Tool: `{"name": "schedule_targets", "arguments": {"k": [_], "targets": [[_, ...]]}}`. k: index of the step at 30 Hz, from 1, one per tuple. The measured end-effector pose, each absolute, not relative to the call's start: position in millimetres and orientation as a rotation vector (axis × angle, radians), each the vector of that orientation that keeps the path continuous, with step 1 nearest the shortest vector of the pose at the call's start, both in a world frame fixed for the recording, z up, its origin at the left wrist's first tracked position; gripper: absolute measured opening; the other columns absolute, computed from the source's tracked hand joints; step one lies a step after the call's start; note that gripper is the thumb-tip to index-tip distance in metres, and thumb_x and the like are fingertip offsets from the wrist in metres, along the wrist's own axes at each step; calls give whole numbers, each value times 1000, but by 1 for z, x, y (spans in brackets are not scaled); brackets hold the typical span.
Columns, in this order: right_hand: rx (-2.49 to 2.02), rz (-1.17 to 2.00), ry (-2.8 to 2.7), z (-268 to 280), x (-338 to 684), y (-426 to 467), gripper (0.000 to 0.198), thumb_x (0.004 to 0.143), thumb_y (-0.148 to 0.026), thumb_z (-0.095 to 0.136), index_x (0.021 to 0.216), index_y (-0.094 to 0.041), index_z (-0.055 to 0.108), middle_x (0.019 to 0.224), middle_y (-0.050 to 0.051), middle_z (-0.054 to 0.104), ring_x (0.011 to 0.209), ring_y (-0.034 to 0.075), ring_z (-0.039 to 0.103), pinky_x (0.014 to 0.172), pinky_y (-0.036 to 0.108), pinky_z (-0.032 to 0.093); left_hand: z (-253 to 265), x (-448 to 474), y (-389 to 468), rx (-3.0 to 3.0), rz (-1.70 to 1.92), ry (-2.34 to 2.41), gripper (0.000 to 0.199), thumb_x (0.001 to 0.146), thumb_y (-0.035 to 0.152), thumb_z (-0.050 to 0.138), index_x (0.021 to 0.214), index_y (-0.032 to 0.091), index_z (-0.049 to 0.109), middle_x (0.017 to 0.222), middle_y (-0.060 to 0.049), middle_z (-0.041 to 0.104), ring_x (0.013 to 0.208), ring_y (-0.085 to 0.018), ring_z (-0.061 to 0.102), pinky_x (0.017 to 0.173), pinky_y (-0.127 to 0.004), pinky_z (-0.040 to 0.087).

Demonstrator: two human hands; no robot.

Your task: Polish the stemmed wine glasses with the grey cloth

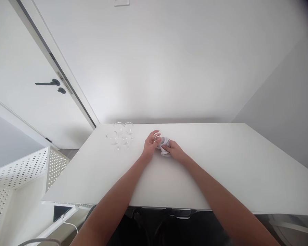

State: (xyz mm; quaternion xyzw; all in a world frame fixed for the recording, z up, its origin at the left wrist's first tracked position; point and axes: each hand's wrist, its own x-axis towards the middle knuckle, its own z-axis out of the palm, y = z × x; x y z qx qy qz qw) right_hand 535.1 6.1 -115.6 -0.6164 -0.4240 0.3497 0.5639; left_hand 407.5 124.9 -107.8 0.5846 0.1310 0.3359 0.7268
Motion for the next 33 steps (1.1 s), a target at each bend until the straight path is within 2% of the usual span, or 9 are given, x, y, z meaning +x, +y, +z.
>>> {"name": "schedule_targets", "arguments": {"k": [5,7,9,12,17,25,28,31,33], "targets": [[-1167,1174,-812,-111,539,0,46,84,-64,66,81,-19,61,73,3,59,66,17,53,66,33,43,-108,406,128,1225,716,224,55,79,43,82,129,23,67,122,-13,72,117,-29,65,104,-45,45],[-1278,1090,-906,-111,538,0,43,83,-61,69,86,-18,63,77,4,62,70,18,56,68,33,44,-108,406,127,1221,738,219,53,79,42,82,126,22,68,122,-13,71,115,-29,65,103,-45,46],[-1466,854,-1028,-112,535,2,38,83,-56,72,94,-19,66,84,4,66,77,21,58,72,34,44,-107,406,126,1246,778,239,53,77,39,84,126,23,68,123,-12,70,117,-29,65,103,-45,47],[-1587,633,-1118,-113,533,4,34,88,-52,67,103,-21,67,95,5,69,87,23,61,78,35,44,-106,405,125,1269,822,245,56,75,35,86,126,25,67,127,-12,68,120,-29,63,104,-46,46],[-1352,985,-1067,-114,535,3,43,92,-57,61,108,-18,66,95,5,68,87,21,62,80,34,46,-106,404,125,1172,812,167,53,78,39,84,125,23,69,122,-12,69,115,-28,65,105,-47,46],[-1474,872,-1116,-109,530,1,39,85,-55,71,101,-19,66,91,4,68,84,22,62,77,34,46,-106,403,126,1176,818,132,53,79,38,83,127,24,68,124,-12,68,115,-28,64,105,-46,46],[-1304,993,-1018,-106,530,-2,38,84,-52,73,104,-20,65,93,4,67,83,21,61,76,34,47,-108,404,128,1152,789,115,53,79,41,82,127,23,69,123,-12,69,112,-27,65,103,-45,47],[-1148,1217,-959,-105,533,-5,42,88,-59,64,101,-18,65,90,7,65,76,20,58,73,37,48,-110,405,128,1113,733,65,52,80,43,81,127,23,69,123,-12,69,111,-28,66,102,-46,47],[-1228,1150,-998,-106,535,-5,43,87,-60,63,94,-18,64,85,7,64,73,20,56,71,36,47,-110,405,128,1123,728,68,53,80,42,81,128,23,68,124,-12,69,113,-28,65,103,-46,46]]}}
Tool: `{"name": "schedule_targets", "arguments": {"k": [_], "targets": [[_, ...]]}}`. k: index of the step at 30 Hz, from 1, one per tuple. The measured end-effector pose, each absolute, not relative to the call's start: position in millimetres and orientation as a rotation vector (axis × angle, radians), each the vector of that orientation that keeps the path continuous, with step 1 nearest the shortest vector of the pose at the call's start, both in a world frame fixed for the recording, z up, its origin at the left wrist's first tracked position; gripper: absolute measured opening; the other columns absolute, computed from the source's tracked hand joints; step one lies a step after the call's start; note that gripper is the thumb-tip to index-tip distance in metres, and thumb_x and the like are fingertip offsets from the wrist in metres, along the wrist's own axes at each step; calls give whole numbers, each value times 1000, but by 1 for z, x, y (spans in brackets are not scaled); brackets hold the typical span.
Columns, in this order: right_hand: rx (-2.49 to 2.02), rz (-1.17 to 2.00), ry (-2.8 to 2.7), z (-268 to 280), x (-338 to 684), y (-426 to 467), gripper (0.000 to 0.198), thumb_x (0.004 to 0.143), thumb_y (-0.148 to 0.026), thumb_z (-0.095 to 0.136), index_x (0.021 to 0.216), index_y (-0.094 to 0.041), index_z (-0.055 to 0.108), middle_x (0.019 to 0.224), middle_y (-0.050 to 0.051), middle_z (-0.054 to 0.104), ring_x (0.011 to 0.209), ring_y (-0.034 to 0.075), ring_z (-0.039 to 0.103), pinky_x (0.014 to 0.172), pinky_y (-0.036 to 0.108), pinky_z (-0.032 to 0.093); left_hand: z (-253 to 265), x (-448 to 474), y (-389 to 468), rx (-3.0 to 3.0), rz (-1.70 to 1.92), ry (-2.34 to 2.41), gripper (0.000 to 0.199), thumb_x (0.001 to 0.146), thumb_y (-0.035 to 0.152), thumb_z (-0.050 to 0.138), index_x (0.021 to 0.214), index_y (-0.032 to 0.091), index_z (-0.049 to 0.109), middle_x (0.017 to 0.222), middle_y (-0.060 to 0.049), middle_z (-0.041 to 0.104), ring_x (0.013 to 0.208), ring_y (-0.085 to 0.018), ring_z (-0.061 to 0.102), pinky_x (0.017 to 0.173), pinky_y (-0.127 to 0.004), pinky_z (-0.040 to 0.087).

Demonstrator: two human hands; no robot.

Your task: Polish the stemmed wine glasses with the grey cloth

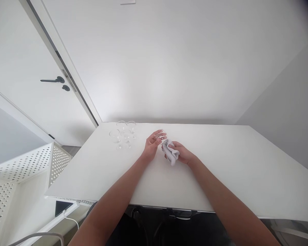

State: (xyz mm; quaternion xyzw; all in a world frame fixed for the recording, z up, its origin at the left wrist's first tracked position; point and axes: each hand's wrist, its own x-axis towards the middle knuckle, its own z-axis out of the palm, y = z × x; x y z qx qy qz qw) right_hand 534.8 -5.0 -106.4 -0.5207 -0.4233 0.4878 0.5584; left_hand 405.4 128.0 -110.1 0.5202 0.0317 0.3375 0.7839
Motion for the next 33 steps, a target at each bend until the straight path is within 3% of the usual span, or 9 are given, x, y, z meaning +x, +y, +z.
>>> {"name": "schedule_targets", "arguments": {"k": [5,11,17,23,28,33], "targets": [[-1581,545,-1074,-107,526,2,39,85,-57,67,101,-22,64,86,3,65,78,21,56,75,34,44,-107,404,126,1180,840,199,55,79,39,82,130,24,66,128,-12,67,118,-28,63,106,-45,44],[-1225,1147,-885,-100,522,-2,50,86,-66,60,96,-18,66,88,9,66,74,22,60,71,38,49,-105,403,126,1096,698,89,55,84,51,75,129,21,67,132,-15,65,116,-30,64,96,-43,47],[-1580,545,-999,-110,523,4,41,79,-59,73,90,-20,64,82,3,66,77,21,58,73,35,45,-108,405,128,1151,784,166,53,81,42,80,129,23,67,130,-13,66,117,-28,63,104,-44,44],[-1294,1028,-833,-111,526,4,53,85,-70,60,93,-18,65,85,7,67,73,21,61,69,35,49,-109,405,128,1134,727,118,51,86,48,74,129,23,66,130,-14,65,116,-29,63,98,-44,46],[-1478,724,-1020,-111,526,3,44,74,-55,80,95,-20,67,89,4,69,82,21,62,76,34,48,-107,403,128,1149,748,116,54,81,43,80,129,24,66,130,-13,65,119,-29,61,101,-42,46],[-1283,999,-824,-108,526,2,50,84,-68,62,92,-19,65,84,5,66,73,21,61,68,34,49,-104,403,128,1091,710,109,54,79,44,81,127,24,67,129,-12,65,116,-29,62,100,-44,46]]}}
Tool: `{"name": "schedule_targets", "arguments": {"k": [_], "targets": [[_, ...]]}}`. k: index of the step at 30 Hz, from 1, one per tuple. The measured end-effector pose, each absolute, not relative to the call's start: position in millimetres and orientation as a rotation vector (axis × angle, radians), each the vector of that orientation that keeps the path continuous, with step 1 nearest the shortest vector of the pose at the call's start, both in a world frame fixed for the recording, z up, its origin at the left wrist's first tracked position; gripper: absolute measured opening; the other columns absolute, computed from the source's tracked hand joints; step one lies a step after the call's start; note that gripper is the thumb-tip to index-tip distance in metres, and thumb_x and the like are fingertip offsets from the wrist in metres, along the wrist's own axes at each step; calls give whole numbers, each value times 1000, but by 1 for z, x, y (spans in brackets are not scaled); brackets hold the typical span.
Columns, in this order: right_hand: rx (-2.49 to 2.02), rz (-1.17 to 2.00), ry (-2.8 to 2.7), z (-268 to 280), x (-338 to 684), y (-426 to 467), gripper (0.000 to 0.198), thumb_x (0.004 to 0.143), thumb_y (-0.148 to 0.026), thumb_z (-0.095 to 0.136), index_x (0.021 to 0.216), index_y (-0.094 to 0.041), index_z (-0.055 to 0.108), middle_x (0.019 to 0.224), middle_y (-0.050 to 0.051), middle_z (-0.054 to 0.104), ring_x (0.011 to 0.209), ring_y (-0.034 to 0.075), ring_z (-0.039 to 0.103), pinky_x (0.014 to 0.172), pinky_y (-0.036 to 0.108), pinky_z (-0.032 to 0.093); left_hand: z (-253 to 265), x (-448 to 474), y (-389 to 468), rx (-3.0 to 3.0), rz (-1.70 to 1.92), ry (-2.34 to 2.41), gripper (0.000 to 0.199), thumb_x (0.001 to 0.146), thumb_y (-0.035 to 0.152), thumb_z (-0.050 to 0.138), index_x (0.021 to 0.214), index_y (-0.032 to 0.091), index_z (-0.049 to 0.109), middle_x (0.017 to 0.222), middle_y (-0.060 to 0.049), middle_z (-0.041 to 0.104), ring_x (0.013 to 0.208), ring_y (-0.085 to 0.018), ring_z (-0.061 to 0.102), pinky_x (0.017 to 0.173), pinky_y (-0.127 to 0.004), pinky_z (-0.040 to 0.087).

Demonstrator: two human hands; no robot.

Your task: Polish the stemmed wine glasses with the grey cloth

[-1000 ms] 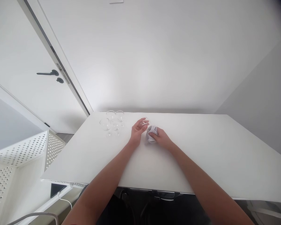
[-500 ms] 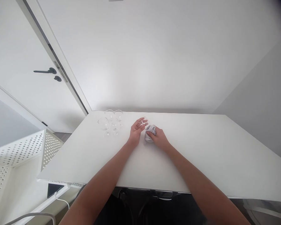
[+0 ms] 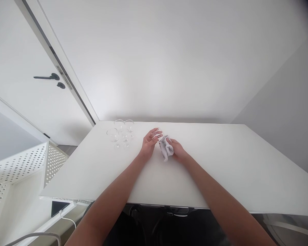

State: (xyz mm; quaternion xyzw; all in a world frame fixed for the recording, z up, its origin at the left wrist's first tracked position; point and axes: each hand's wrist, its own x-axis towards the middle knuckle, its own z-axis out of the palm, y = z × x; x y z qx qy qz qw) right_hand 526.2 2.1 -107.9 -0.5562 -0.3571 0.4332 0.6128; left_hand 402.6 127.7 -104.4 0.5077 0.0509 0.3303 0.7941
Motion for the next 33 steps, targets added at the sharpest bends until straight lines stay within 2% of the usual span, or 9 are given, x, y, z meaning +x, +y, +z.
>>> {"name": "schedule_targets", "arguments": {"k": [2,6,11,17,21,24,26,28,33], "targets": [[-1272,1037,-822,-107,528,1,50,83,-68,64,93,-19,65,86,6,67,74,21,61,68,35,49,-104,403,127,1086,692,100,55,79,45,81,128,25,66,130,-12,64,118,-30,61,99,-44,46],[-1463,775,-1016,-110,530,0,45,73,-57,81,90,-19,65,82,3,65,76,20,58,70,32,46,-104,403,128,1103,707,93,56,77,42,84,127,25,67,129,-12,65,120,-29,60,102,-44,45],[-1368,811,-929,-116,532,4,48,86,-67,62,83,-19,61,72,0,58,68,16,52,67,31,42,-106,404,129,1095,722,104,54,77,42,83,126,26,67,128,-12,64,118,-29,61,98,-43,47],[-1456,743,-1097,-112,530,0,44,78,-58,75,99,-20,66,87,2,67,79,20,60,75,33,46,-104,402,129,1105,733,91,59,75,44,85,127,25,67,128,-12,65,121,-30,60,104,-45,44],[-1477,658,-1003,-114,530,2,45,85,-63,65,92,-19,66,83,3,65,78,20,58,77,35,45,-104,402,129,1115,752,104,59,74,43,85,128,27,66,131,-11,64,123,-29,59,107,-46,43],[-1370,802,-847,-117,529,5,47,85,-67,62,88,-20,65,81,3,65,76,20,58,74,34,46,-105,402,129,1117,731,93,57,76,43,84,128,27,66,133,-11,63,122,-30,60,105,-45,44],[-1270,933,-756,-117,529,6,47,86,-67,62,95,-21,66,88,5,68,80,21,61,73,34,48,-105,403,130,1102,706,71,56,77,43,83,129,27,66,135,-12,62,122,-30,60,103,-44,45],[-1206,937,-670,-116,533,7,51,86,-69,60,103,-22,66,100,8,70,88,25,65,75,36,51,-105,403,130,1079,704,63,57,79,43,82,131,27,64,137,-12,60,124,-30,60,102,-43,46],[-1207,501,-472,-121,559,5,58,86,-77,52,114,-27,60,121,10,67,112,29,64,85,41,56,-107,404,135,1002,843,132,60,80,46,81,134,31,60,150,-12,51,137,-31,51,104,-42,47]]}}
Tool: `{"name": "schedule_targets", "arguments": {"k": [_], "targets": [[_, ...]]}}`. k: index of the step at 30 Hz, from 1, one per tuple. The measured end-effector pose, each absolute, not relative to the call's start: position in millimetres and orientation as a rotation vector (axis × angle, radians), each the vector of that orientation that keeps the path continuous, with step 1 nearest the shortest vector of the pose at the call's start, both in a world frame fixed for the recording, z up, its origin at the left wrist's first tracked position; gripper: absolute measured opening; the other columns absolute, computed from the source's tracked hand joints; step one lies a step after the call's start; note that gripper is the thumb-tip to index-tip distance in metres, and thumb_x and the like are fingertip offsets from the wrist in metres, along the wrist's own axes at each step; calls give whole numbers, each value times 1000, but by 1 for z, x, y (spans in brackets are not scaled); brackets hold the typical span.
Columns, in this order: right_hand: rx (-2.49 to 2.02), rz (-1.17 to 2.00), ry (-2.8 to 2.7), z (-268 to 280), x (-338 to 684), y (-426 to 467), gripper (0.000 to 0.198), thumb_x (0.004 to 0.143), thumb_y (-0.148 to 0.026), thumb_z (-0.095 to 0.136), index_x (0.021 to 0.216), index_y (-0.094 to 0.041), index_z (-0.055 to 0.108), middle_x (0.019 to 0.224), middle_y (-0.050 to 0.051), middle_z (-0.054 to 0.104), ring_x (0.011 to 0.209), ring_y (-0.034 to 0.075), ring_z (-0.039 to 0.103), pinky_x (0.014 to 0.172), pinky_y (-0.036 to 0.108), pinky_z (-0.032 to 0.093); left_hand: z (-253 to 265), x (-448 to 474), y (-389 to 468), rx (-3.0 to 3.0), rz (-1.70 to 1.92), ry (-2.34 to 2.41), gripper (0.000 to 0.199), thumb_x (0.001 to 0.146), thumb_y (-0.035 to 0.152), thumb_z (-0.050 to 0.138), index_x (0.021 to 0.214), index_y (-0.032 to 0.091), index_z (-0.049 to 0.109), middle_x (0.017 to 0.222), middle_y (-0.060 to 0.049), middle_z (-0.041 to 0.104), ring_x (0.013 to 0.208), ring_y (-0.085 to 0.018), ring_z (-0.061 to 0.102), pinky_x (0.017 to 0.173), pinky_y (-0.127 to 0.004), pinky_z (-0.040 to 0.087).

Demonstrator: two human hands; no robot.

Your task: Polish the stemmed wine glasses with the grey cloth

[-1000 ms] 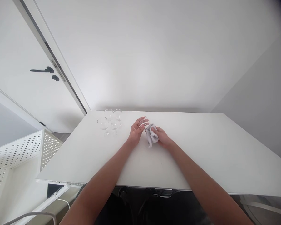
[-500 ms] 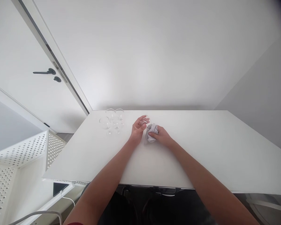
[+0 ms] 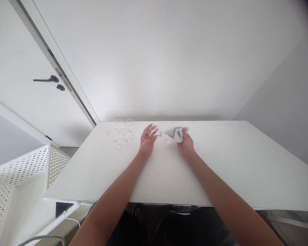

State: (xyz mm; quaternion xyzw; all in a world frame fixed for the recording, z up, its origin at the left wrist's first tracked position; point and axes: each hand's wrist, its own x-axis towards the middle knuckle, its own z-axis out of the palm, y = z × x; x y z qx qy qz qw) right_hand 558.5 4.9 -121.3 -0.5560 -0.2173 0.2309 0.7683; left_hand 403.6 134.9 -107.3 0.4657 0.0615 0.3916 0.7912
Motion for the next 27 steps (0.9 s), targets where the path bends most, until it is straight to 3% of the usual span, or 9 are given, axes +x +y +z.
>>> {"name": "schedule_targets", "arguments": {"k": [3,8,12,15,20,27], "targets": [[-1213,506,-411,-122,563,4,57,83,-75,59,110,-25,62,120,11,67,114,30,64,87,41,56,-107,404,135,1000,952,179,59,79,42,83,132,35,59,153,-9,47,142,-31,47,107,-41,47],[-1210,758,-484,-114,544,7,50,77,-61,76,106,-20,69,114,11,72,109,30,66,88,38,56,-102,404,127,1181,954,114,58,75,31,87,127,31,61,147,-9,53,140,-32,49,107,-45,48],[-1250,649,-442,-115,547,5,46,67,-46,87,101,-19,72,108,8,74,103,27,68,86,35,57,-101,403,126,1232,926,98,58,74,29,87,126,30,60,146,-10,54,139,-33,49,108,-50,48],[-1211,576,-317,-117,555,3,42,67,-45,88,95,-18,72,103,7,75,96,25,70,81,34,58,-102,403,127,1214,937,104,55,75,28,86,123,30,60,145,-9,53,139,-32,48,108,-51,49],[-1160,630,-324,-112,552,3,40,78,-50,80,103,-20,71,106,8,75,98,24,71,81,33,60,-102,403,126,1240,902,86,59,72,26,88,126,31,62,140,-8,55,138,-31,48,108,-51,51],[-1170,529,-305,-114,555,1,40,66,-35,89,98,-18,73,104,7,75,96,22,70,82,32,57,-98,401,121,1268,887,123,51,73,30,88,120,29,68,145,-6,52,138,-33,49,109,-51,51]]}}
